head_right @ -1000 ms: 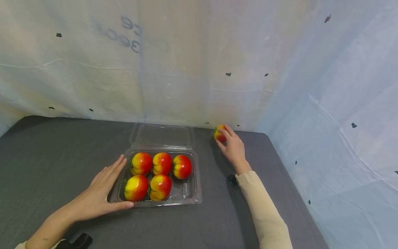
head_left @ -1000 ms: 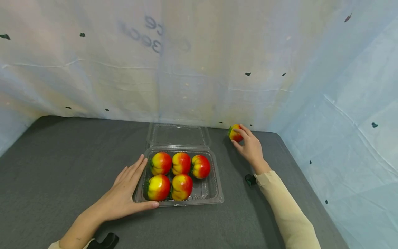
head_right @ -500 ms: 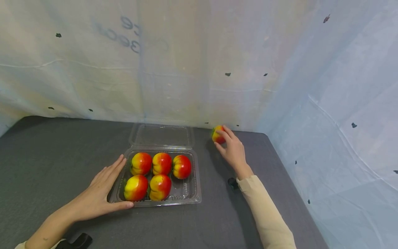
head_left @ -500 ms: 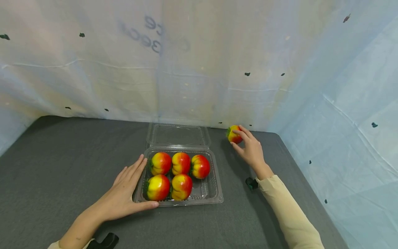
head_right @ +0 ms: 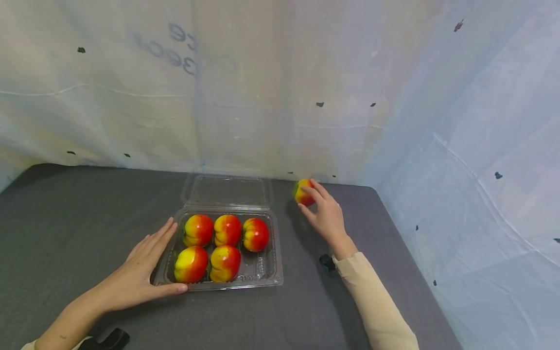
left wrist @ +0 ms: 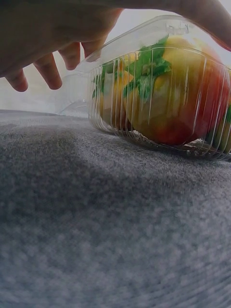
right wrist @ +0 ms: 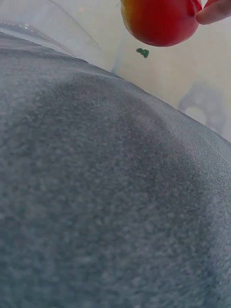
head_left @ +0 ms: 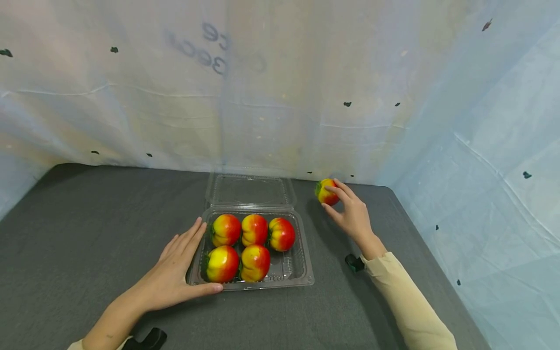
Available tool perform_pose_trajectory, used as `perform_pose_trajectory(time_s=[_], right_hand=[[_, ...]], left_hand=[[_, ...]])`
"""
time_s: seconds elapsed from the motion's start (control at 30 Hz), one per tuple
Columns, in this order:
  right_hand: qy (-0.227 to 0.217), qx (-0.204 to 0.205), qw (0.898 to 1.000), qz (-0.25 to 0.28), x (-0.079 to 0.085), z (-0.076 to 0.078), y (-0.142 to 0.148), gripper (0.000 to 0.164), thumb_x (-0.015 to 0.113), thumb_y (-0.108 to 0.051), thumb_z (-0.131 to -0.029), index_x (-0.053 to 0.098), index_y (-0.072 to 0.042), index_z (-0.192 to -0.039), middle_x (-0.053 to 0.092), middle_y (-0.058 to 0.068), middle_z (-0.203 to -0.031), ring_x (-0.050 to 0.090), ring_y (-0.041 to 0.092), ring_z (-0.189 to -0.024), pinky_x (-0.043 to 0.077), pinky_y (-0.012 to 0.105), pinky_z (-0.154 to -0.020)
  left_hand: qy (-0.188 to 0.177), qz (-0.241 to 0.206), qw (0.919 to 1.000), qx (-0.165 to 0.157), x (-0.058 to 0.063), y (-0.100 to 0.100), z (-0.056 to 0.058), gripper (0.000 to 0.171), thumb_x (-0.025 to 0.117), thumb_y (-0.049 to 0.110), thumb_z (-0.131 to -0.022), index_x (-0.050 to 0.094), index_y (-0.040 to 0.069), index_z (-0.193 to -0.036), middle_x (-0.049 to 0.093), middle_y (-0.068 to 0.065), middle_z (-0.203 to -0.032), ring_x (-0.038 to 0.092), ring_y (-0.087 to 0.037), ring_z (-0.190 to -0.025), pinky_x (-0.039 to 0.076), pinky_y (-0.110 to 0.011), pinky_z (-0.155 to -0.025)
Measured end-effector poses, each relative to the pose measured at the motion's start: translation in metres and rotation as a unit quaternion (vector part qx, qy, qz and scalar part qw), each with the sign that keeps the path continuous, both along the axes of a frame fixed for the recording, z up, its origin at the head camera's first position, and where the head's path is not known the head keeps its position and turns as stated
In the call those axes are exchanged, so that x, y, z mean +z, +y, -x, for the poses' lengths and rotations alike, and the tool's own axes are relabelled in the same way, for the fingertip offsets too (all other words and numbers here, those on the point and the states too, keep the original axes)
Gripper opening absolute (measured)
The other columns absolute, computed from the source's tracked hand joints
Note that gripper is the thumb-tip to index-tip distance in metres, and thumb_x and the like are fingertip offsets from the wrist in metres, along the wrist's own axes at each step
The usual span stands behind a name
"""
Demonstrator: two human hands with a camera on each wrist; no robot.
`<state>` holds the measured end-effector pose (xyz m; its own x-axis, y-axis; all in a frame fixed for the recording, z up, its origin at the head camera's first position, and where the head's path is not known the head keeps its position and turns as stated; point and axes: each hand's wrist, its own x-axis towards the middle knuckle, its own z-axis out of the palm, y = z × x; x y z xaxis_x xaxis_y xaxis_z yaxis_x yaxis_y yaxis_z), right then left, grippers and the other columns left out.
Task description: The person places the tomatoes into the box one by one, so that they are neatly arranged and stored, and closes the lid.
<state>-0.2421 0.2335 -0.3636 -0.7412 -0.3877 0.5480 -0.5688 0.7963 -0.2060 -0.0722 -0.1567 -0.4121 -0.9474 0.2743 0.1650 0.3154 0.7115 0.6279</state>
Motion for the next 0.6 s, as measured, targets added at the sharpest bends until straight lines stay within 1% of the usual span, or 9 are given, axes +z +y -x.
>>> perform_pose_trajectory(time_s=[0.27,0.6], right_hand=[[0.021,0.021,1.0,0.008,0.0,-0.007,0.0,0.047,0.079,-0.019,-0.079,0.063,-0.01,-0.123,0.053,0.014,-0.138,0.06,0.036,-0.113,0.053,0.052,-0.086],[0.016,0.026,0.999,0.026,0.002,-0.023,0.001,0.048,0.079,-0.019,-0.079,0.062,-0.012,-0.123,0.053,0.011,-0.14,0.06,0.033,-0.114,0.052,0.051,-0.088]], left_hand=[[0.001,0.001,1.0,0.0,-0.001,0.0,0.0,0.117,0.071,0.065,-0.073,0.002,0.019,-0.156,-0.001,-0.008,-0.162,0.011,-0.039,-0.146,0.007,-0.066,-0.111],[-0.004,0.003,1.0,0.002,-0.001,0.0,0.0,0.118,0.071,0.066,-0.073,0.002,0.02,-0.156,0.0,-0.009,-0.162,0.011,-0.039,-0.145,0.007,-0.066,-0.111]])
